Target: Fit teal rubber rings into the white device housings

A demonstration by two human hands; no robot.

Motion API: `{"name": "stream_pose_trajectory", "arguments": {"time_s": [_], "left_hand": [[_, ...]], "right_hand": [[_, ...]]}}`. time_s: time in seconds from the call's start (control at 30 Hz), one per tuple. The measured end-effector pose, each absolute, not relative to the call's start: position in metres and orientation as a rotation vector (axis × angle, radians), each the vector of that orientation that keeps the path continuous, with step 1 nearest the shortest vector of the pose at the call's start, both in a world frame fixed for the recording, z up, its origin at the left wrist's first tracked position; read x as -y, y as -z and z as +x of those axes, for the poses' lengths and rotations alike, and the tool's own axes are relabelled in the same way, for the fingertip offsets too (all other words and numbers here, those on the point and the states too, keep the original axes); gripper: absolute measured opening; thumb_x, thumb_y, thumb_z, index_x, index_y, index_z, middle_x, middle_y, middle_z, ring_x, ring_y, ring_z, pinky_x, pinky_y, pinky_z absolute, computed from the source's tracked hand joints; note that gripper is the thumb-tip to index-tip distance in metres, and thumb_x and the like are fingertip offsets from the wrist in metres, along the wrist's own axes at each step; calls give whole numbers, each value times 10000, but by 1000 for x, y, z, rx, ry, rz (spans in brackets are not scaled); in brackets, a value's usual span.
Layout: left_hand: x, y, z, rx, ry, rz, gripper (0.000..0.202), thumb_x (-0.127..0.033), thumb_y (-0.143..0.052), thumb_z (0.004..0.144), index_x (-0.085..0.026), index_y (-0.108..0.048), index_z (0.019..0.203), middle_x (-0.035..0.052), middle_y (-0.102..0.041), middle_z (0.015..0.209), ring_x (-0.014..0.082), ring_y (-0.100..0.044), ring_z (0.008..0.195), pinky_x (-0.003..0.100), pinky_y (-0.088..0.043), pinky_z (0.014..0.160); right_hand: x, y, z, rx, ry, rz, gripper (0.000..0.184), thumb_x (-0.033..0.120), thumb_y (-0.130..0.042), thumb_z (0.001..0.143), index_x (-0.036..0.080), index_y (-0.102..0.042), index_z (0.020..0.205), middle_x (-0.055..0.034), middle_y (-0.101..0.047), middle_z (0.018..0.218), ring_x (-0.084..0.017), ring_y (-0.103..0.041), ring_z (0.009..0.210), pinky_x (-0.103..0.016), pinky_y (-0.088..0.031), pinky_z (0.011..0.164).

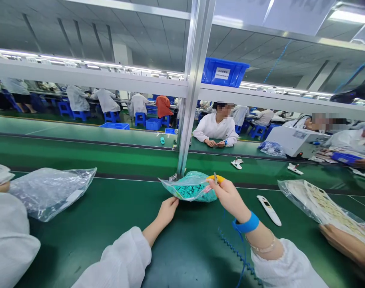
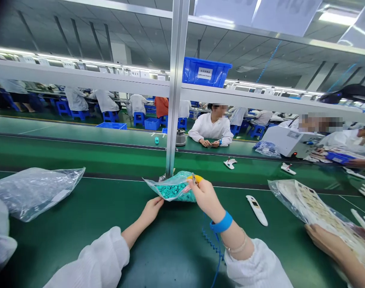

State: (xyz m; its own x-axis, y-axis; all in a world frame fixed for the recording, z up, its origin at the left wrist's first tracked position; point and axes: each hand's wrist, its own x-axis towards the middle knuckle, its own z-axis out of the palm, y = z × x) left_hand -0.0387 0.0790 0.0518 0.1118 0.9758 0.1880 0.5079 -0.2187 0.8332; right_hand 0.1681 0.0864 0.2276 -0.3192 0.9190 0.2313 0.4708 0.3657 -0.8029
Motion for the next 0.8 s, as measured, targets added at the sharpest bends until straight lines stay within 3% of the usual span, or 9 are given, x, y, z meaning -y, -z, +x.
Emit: {"name": "stream_pose_trajectory", "arguments": {"time_s": [0.1, 0.17, 0.23, 0.3, 0.37, 0.47, 0.63, 0.8], "left_hand": [[-60, -54, -52, -1372, -1085, 1576, 746, -428, 154, 899, -165, -392, 1335, 136, -622, 1170, 211, -640, 993, 368, -517, 792], [-52, -58, -51, -1330, -1117, 1483, 805, -436, 245, 853, -189, -308, 1383, 129, -621, 1168, 185, -658, 940, 343, -530, 755], [-50, -63, -42, -1314, -1123, 1432, 848, -463, 260, 831, -190, -340, 1365, 133, -636, 1122, 180, -667, 865, 336, -539, 710], [-53, -69, -32, -1322, -1096, 1418, 815, -494, 179, 867, -167, -432, 1297, 137, -651, 1044, 178, -660, 781, 340, -542, 669], [-57, -78, -33, -1351, -1059, 1431, 608, -511, -93, 942, -148, -494, 1221, 117, -641, 1007, 167, -640, 764, 345, -540, 677], [-57, -98, -73, -1429, -1023, 1482, 330, -378, -498, 895, -166, -544, 1144, 81, -586, 1109, 184, -597, 922, 366, -521, 790], [-49, -125, -185, -1628, -962, 1546, 293, -325, -522, 888, -168, -549, 1135, 82, -568, 1147, 200, -579, 970, 390, -514, 817], [-49, -100, -161, -1746, -938, 1615, 260, -319, -502, 900, -186, -559, 1115, 85, -574, 1137, 174, -584, 942, 365, -518, 808]], "right_hand": [[-83, -198, 148, 2020, -856, -1192, 485, 521, -404, 854, 180, -694, 668, -15, -477, 547, -152, -446, 556, -272, -371, 587], [-79, -170, 135, 2061, -894, -1194, 471, 476, -388, 870, 180, -686, 656, -44, -579, 630, -180, -529, 646, -284, -408, 659], [-72, -140, 121, 2097, -940, -1208, 446, 419, -377, 884, 173, -666, 649, -58, -634, 676, -185, -568, 666, -287, -426, 682], [-61, -113, 107, 2129, -976, -1230, 424, 360, -366, 895, 165, -640, 636, -62, -653, 676, -177, -584, 641, -278, -435, 664], [-48, -94, 93, 2160, -986, -1251, 389, 303, -368, 898, 162, -622, 640, -63, -660, 679, -171, -595, 637, -267, -433, 658], [-34, -77, 74, 2196, -950, -1300, 275, 238, -420, 878, 160, -633, 722, -67, -673, 724, -177, -614, 686, -265, -420, 691], [-41, -68, 66, 2187, -894, -1397, 169, 232, -500, 841, 164, -651, 810, -74, -682, 750, -198, -633, 725, -270, -414, 691], [-51, -70, 96, 2161, -898, -1390, 331, 335, -442, 871, 161, -643, 673, -66, -675, 676, -185, -618, 630, -265, -411, 613]]}}
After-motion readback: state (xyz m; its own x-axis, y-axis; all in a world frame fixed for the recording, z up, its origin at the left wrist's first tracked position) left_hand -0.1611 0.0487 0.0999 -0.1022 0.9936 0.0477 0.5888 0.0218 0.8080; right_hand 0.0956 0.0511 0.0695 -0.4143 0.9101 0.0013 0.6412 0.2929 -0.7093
